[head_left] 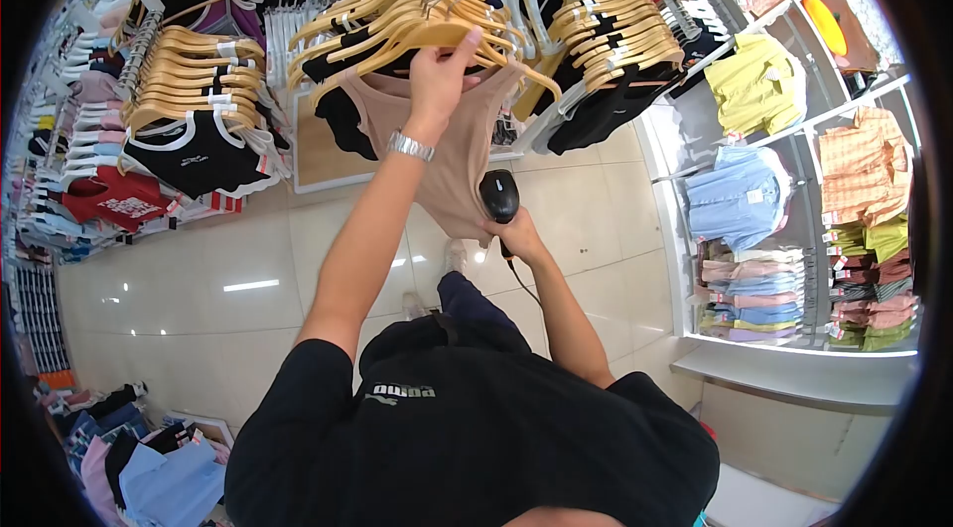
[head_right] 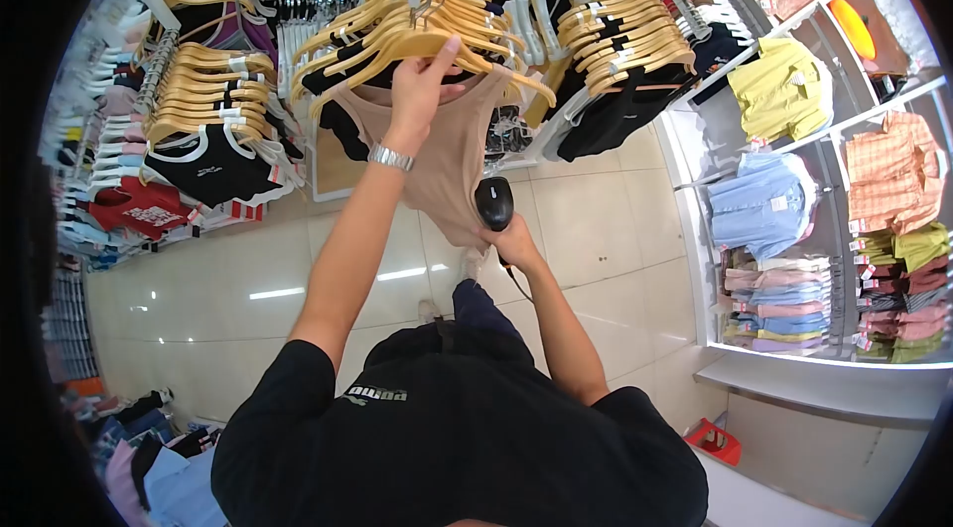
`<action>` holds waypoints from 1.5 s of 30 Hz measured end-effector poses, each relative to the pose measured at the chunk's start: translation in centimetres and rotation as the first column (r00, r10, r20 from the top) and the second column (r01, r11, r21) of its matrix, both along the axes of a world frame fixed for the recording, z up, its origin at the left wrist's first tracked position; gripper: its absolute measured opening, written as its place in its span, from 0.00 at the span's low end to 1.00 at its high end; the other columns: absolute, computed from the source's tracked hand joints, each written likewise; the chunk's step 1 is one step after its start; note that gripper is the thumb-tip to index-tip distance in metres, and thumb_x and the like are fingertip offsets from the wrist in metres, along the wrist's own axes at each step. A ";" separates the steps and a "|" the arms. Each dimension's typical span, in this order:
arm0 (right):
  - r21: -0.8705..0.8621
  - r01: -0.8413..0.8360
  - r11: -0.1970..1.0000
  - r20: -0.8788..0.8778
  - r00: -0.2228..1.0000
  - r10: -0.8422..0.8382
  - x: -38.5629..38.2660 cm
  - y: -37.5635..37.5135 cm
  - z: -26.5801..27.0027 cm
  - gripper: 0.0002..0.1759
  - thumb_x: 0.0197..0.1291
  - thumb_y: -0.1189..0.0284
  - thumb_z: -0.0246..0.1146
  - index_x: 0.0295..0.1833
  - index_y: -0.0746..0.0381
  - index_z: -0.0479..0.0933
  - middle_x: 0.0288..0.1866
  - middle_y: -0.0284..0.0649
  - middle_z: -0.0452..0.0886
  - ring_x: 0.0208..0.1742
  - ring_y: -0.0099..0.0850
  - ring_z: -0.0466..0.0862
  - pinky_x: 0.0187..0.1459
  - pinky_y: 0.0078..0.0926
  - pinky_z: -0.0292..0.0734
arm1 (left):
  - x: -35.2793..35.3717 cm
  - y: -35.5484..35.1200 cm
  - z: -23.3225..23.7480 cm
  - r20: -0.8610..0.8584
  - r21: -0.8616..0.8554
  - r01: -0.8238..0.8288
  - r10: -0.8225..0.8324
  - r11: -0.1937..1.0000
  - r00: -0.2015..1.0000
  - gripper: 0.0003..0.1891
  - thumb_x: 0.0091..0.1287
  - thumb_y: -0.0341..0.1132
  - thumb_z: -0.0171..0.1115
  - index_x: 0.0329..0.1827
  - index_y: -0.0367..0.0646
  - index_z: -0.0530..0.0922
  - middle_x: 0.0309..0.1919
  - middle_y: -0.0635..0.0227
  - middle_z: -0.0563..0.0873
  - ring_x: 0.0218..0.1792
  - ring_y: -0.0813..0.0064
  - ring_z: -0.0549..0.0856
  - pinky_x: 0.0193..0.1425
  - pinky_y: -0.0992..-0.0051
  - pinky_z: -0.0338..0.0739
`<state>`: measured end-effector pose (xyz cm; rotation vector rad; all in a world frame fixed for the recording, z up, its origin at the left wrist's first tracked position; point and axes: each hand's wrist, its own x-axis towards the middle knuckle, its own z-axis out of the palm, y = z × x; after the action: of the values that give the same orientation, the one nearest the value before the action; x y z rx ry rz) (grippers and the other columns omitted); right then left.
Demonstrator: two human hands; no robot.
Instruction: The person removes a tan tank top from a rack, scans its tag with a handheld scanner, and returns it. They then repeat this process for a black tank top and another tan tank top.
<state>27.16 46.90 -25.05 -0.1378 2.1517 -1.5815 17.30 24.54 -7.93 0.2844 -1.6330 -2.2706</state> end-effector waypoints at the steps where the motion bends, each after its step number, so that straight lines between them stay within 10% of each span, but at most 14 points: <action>1: 0.013 0.011 1.000 -0.012 1.000 -0.010 0.4 0.1 -0.2 0.19 0.51 0.72 0.76 0.44 0.69 0.78 0.36 0.35 0.82 0.38 0.25 0.79 0.44 0.28 0.77 | 0.7 0.7 -0.2 -0.084 0.043 0.012 -0.008 0.999 0.996 0.15 0.69 0.40 0.68 0.47 0.36 0.81 0.44 0.63 0.87 0.44 0.77 0.87 0.40 0.79 0.86; 8: 0.122 -0.037 0.992 0.050 0.998 0.032 4.0 1.7 -3.2 0.18 0.50 0.73 0.75 0.45 0.70 0.79 0.38 0.40 0.85 0.39 0.28 0.83 0.45 0.30 0.79 | 7.4 3.5 -1.9 -0.199 0.160 0.213 -0.180 0.964 0.963 0.12 0.70 0.29 0.65 0.49 0.33 0.73 0.40 0.58 0.87 0.38 0.73 0.89 0.44 0.74 0.86; 12: 0.035 -0.032 0.999 0.073 0.997 0.030 5.6 3.7 -6.7 0.16 0.51 0.74 0.73 0.46 0.68 0.80 0.39 0.40 0.86 0.39 0.28 0.84 0.44 0.29 0.80 | 12.5 2.7 -1.6 -0.023 0.174 0.358 -0.359 0.918 0.933 0.29 0.70 0.28 0.64 0.67 0.34 0.56 0.38 0.59 0.87 0.39 0.72 0.89 0.44 0.74 0.86; 24: 0.057 0.071 0.996 0.238 0.968 -0.083 8.3 6.7 -11.0 0.08 0.53 0.77 0.68 0.40 0.65 0.80 0.36 0.37 0.86 0.39 0.27 0.86 0.41 0.27 0.83 | 20.0 -6.5 0.3 0.420 -0.199 0.786 -0.674 0.585 0.608 0.36 0.72 0.32 0.63 0.76 0.33 0.52 0.36 0.66 0.83 0.33 0.80 0.83 0.40 0.76 0.80; 33: 0.059 0.050 0.997 0.270 0.961 -0.064 8.6 5.6 -11.7 0.10 0.54 0.76 0.68 0.42 0.65 0.80 0.38 0.38 0.86 0.40 0.28 0.87 0.43 0.28 0.84 | 19.7 -11.7 3.9 0.367 -0.598 0.497 -0.337 0.629 0.867 0.12 0.76 0.35 0.57 0.55 0.37 0.78 0.30 0.75 0.81 0.26 0.87 0.74 0.31 0.81 0.71; 45: 0.070 0.106 0.992 0.262 0.958 -0.121 7.9 7.0 -11.9 0.12 0.52 0.76 0.69 0.42 0.65 0.78 0.36 0.38 0.86 0.38 0.28 0.87 0.40 0.29 0.84 | 4.8 -12.1 2.6 0.060 -0.768 0.125 -0.123 0.628 0.991 0.21 0.77 0.48 0.53 0.37 0.39 0.82 0.19 0.74 0.80 0.21 0.84 0.72 0.29 0.77 0.65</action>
<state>35.09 53.87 -36.97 0.2091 2.0202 -1.5047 22.12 12.40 -5.33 -0.0535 -2.5005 -1.4070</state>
